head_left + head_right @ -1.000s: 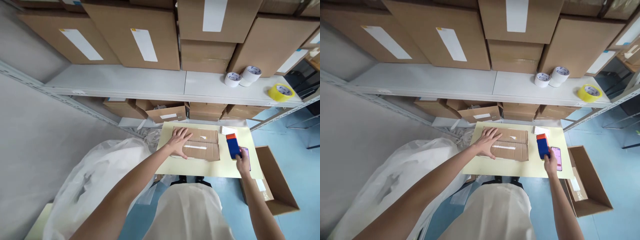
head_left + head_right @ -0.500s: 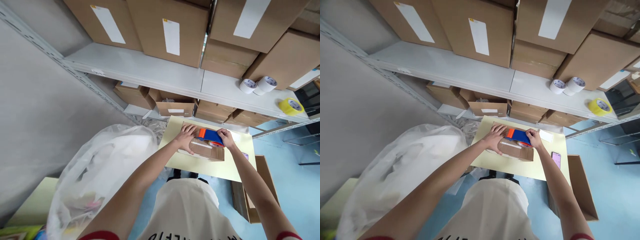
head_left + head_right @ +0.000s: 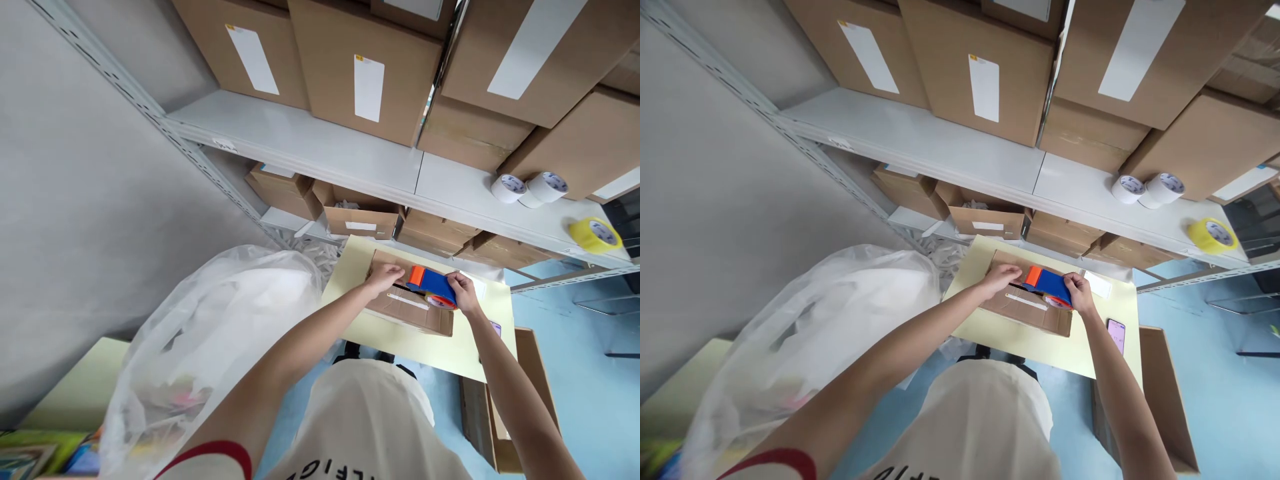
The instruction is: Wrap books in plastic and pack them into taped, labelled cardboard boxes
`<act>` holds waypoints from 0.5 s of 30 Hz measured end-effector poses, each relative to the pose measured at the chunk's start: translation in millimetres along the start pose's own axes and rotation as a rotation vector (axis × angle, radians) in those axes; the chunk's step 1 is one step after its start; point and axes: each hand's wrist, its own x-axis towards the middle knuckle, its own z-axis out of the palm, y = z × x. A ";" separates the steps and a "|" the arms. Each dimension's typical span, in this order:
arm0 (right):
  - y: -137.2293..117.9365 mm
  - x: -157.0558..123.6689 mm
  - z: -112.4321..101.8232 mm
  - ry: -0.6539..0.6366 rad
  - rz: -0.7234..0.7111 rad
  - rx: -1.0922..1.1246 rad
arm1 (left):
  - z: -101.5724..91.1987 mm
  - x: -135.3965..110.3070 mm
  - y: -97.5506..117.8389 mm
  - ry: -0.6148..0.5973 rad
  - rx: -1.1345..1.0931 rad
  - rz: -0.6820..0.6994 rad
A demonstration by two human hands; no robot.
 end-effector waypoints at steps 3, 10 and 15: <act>0.3 -2.1 -1.5 0.008 0.010 0.010 | -4.2 4.2 6.5 -0.023 -0.001 -0.063; -6.3 -5.0 -4.0 0.019 -0.014 0.012 | 8.8 -4.3 21.1 -0.096 0.035 -0.087; -23.0 -9.4 -4.7 0.031 -0.094 -0.080 | 14.8 -7.9 26.5 -0.007 0.108 -0.043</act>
